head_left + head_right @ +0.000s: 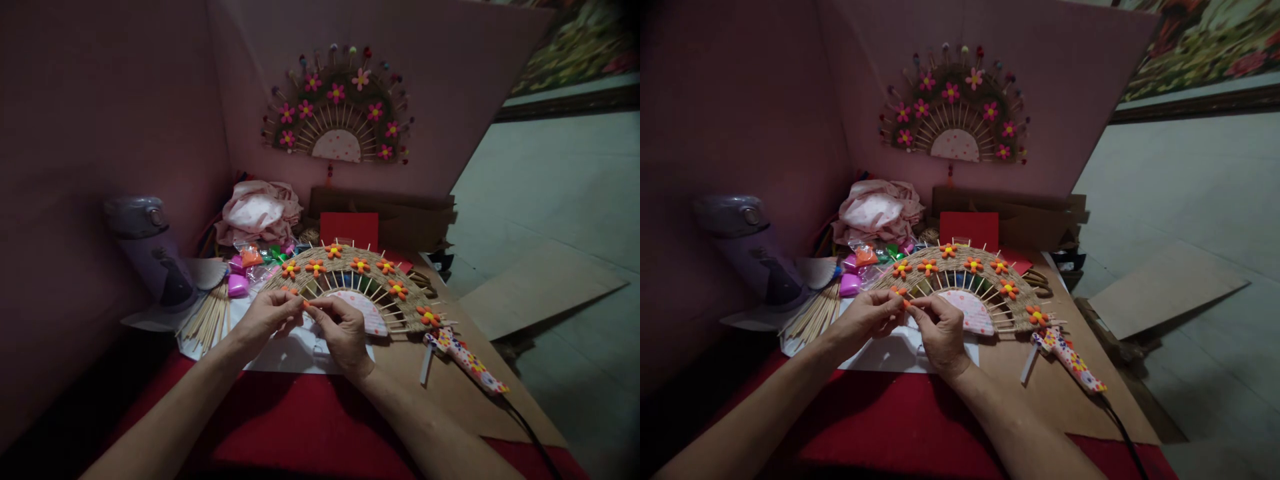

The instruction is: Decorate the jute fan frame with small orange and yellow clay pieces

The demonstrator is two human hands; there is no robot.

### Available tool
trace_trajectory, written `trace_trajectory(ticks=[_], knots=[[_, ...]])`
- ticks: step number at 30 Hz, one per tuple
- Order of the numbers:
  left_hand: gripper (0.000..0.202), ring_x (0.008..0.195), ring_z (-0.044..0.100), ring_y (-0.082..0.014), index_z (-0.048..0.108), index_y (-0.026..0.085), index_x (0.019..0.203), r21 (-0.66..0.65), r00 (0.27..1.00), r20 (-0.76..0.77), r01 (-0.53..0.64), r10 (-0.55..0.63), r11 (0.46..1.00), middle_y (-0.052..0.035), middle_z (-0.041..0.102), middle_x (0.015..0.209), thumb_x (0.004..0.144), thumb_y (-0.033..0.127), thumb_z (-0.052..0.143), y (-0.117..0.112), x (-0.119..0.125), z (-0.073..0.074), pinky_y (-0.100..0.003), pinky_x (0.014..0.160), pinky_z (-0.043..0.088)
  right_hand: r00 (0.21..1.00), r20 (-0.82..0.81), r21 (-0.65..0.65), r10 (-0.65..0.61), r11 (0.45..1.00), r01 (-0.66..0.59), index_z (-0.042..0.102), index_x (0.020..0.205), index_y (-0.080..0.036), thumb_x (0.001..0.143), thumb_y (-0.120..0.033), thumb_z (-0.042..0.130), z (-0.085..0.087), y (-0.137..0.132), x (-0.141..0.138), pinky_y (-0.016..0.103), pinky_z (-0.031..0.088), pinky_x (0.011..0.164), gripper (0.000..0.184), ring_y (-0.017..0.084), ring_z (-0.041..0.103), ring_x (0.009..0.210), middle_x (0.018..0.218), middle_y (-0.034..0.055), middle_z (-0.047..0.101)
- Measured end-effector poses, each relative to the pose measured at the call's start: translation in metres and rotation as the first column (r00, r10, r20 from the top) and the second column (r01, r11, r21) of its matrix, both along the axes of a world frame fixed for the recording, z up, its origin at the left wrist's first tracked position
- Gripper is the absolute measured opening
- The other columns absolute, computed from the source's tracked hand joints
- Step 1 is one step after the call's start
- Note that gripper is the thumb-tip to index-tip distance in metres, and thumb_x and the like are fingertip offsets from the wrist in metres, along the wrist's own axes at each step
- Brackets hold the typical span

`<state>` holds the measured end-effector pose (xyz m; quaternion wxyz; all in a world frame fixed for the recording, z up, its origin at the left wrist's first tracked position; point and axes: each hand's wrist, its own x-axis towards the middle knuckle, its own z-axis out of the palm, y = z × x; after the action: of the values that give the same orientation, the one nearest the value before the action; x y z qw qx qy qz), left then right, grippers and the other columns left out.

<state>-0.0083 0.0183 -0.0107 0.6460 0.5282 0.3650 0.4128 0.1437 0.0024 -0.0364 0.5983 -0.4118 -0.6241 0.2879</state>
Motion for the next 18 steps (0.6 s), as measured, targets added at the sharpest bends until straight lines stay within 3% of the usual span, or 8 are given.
trace_trajectory(ticks=[12,18], knots=[[0.034,0.038,0.036,-0.0025,0.058,0.011,0.063,-0.022,1.000,0.009,-0.017,0.017,1.000,0.0006,0.055,0.053,0.068,0.043,0.070,-0.0001,0.0010,0.0021,-0.017,0.036,0.018,1.000,0.020,0.000,-0.010,1.000,0.010,0.068,0.079,-0.016,0.078,-0.029,0.065,-0.0013,-0.0015,-0.0001,0.021,0.036,0.046,0.013,0.009,0.042,0.050,0.059,-0.0014,0.056],[0.035,0.038,0.035,-0.0025,0.059,0.011,0.064,-0.010,1.000,0.005,-0.009,0.009,1.000,0.0007,0.054,0.054,0.070,0.045,0.068,0.0003,0.0002,0.0004,-0.017,0.036,0.019,0.999,0.035,0.026,-0.020,0.999,0.020,0.069,0.078,-0.017,0.078,-0.030,0.065,-0.0021,-0.0004,0.0003,0.023,0.039,0.050,0.014,0.011,0.047,0.054,0.063,0.0004,0.060]])
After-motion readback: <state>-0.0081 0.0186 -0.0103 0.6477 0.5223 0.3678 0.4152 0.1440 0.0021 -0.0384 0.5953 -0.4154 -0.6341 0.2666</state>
